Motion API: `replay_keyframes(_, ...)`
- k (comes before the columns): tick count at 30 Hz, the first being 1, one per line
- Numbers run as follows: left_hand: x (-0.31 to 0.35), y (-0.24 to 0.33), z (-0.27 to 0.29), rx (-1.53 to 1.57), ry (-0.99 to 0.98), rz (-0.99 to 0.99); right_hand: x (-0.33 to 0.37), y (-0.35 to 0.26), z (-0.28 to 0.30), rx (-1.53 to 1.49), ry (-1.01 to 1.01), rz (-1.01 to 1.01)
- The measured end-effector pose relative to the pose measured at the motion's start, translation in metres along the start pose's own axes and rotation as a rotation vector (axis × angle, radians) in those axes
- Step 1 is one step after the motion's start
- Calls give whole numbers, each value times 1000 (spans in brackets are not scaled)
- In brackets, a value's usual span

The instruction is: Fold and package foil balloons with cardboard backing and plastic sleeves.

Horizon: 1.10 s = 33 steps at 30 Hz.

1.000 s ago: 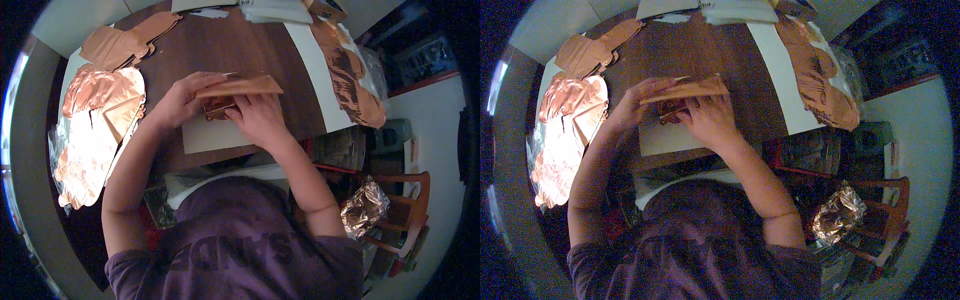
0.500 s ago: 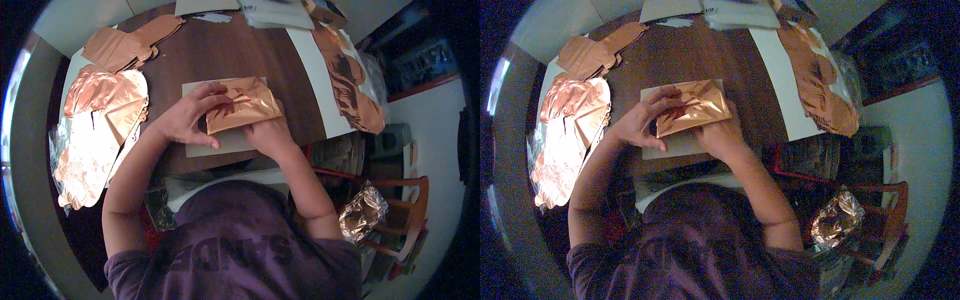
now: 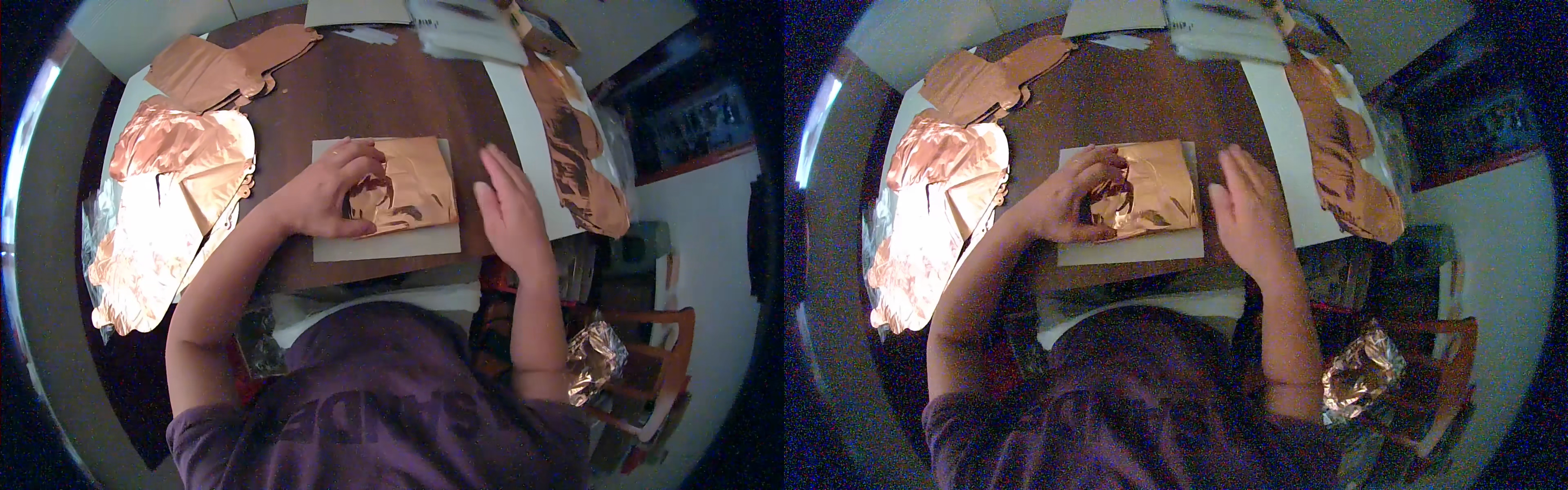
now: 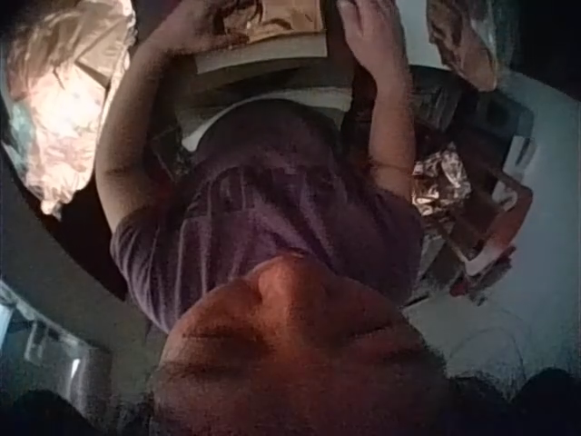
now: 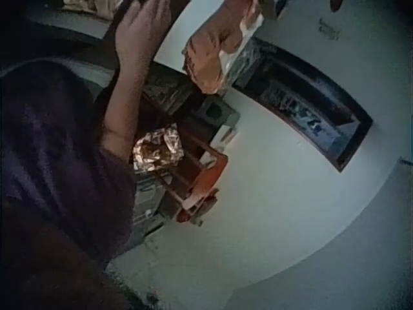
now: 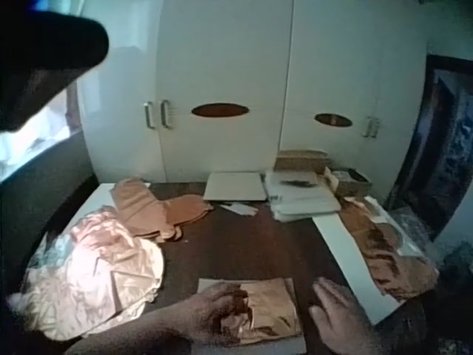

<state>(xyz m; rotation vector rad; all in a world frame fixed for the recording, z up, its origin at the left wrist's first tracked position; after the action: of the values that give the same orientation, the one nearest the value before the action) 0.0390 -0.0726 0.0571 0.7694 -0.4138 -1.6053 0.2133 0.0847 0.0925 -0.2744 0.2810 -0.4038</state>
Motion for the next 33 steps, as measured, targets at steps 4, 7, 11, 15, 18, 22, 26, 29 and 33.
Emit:
replay_keyframes(4,-1,6,6,-72,33,8,-29,-27,-37,0,-13,292)
replay_keyframes(7,2,5,11,68,115,40,-32,-26,-66,144,-106,241)
replay_keyframes(11,25,-5,24,71,176,133,-18,-35,-70,143,-95,216)
replay_keyframes(15,34,-8,26,13,107,132,-10,-44,-65,137,-127,207)
replay_keyframes(18,28,-1,20,-100,113,93,-9,-49,-66,151,-139,191)
replay_keyframes(22,16,8,-2,-360,124,52,-9,-52,-74,197,-140,156)
replay_keyframes(26,19,0,-12,-463,139,63,-9,-47,-79,199,-144,153)
replay_keyframes(29,16,-2,-14,-462,118,84,-6,-46,-79,261,-120,146)
replay_keyframes(33,9,2,-11,-509,56,141,-6,-42,-72,190,-119,118)
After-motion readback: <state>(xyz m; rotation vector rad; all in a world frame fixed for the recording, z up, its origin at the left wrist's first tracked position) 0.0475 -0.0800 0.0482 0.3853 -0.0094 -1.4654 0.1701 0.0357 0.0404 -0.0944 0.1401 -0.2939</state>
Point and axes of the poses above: each hand's wrist, its own x-axis away from the middle knuckle, its own z-axis out of the back of the hand, y = z × x, the point moved 5 cm from there along -x, towards the middle knuckle, and after that the axes turned 6 degrees about x, right-handed, at the moved point
